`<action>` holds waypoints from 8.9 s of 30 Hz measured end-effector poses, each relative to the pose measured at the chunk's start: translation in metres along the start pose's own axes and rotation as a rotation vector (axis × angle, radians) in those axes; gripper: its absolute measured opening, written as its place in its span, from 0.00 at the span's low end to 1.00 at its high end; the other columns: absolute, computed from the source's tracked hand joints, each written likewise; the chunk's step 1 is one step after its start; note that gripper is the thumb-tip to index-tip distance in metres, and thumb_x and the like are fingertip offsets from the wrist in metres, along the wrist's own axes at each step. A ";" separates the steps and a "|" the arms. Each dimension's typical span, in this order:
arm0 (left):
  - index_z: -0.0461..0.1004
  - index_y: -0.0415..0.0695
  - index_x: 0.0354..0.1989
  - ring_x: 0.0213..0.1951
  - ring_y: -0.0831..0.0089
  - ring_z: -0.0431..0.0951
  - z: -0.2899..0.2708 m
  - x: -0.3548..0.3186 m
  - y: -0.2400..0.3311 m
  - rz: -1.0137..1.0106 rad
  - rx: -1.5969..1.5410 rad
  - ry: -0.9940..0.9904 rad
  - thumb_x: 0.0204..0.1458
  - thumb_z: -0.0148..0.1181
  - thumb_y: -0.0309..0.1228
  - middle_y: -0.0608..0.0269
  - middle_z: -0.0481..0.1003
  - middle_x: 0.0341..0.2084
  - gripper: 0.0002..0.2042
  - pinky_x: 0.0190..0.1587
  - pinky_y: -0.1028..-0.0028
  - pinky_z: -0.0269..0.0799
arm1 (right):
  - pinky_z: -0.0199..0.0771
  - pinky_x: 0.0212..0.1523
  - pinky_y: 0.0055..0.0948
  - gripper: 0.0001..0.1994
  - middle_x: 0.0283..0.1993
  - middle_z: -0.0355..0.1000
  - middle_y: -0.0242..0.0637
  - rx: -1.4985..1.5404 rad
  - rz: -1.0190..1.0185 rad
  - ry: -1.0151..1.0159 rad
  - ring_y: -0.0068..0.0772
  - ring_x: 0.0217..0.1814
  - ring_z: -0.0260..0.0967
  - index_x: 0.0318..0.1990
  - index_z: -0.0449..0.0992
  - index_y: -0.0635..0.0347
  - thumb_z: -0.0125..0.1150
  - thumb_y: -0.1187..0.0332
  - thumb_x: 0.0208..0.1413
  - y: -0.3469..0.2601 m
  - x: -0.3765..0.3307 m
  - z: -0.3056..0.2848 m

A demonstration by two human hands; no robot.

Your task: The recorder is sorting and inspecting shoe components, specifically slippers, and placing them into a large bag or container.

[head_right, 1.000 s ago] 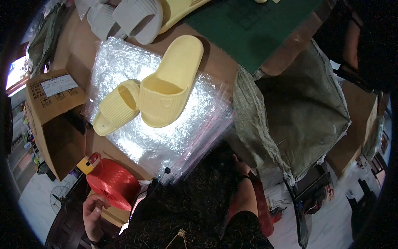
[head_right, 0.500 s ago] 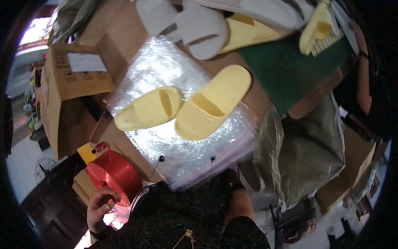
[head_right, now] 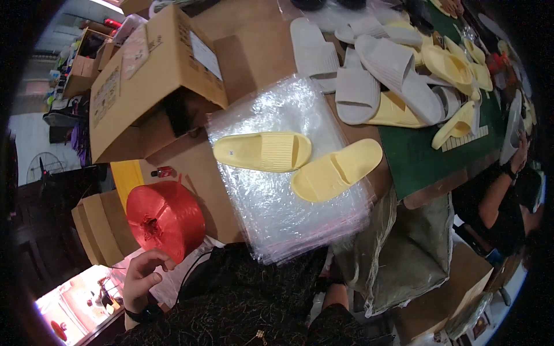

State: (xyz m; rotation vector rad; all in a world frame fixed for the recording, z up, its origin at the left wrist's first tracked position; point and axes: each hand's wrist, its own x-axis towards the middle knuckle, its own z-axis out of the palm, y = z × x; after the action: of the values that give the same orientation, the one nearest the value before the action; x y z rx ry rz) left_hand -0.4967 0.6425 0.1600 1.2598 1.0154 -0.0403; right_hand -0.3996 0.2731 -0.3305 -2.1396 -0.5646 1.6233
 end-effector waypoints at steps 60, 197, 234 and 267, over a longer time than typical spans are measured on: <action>0.61 0.57 0.66 0.67 0.68 0.57 -0.190 0.023 -0.694 -0.330 -0.298 -0.104 0.50 0.52 0.63 0.55 0.66 0.61 0.37 0.66 0.43 0.43 | 0.70 0.33 0.42 0.18 0.34 0.78 0.46 -0.102 -0.004 0.343 0.41 0.31 0.75 0.33 0.81 0.64 0.51 0.58 0.59 0.114 0.068 -0.044; 0.66 0.50 0.63 0.71 0.47 0.42 0.058 0.101 -0.232 0.770 1.356 0.461 0.45 0.63 0.56 0.43 0.52 0.67 0.37 0.66 0.38 0.32 | 0.62 0.57 0.42 0.17 0.34 0.71 0.42 -0.872 -1.045 0.938 0.44 0.43 0.68 0.40 0.75 0.61 0.59 0.63 0.43 -0.282 -0.175 -0.168; 0.49 0.39 0.68 0.35 0.54 0.79 0.213 0.126 -0.216 0.483 0.547 -0.957 0.53 0.63 0.35 0.35 0.60 0.59 0.37 0.42 0.65 0.74 | 0.64 0.50 0.43 0.08 0.44 0.67 0.48 -0.845 -1.323 0.848 0.45 0.50 0.64 0.37 0.74 0.64 0.52 0.72 0.51 -0.353 -0.155 -0.209; 0.75 0.39 0.39 0.35 0.56 0.78 0.170 0.204 -0.166 0.669 0.369 -0.823 0.53 0.58 0.32 0.53 0.77 0.30 0.10 0.39 0.65 0.72 | 0.67 0.52 0.30 0.14 0.43 0.76 0.28 0.121 0.131 -0.683 0.22 0.48 0.70 0.46 0.76 0.58 0.55 0.60 0.61 0.013 -0.204 -0.131</action>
State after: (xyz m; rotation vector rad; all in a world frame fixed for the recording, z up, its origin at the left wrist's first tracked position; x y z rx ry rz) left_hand -0.3631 0.5469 -0.1062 1.6563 -0.1506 -0.2159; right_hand -0.3219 0.1439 -0.1396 -1.5279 -0.4996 2.4009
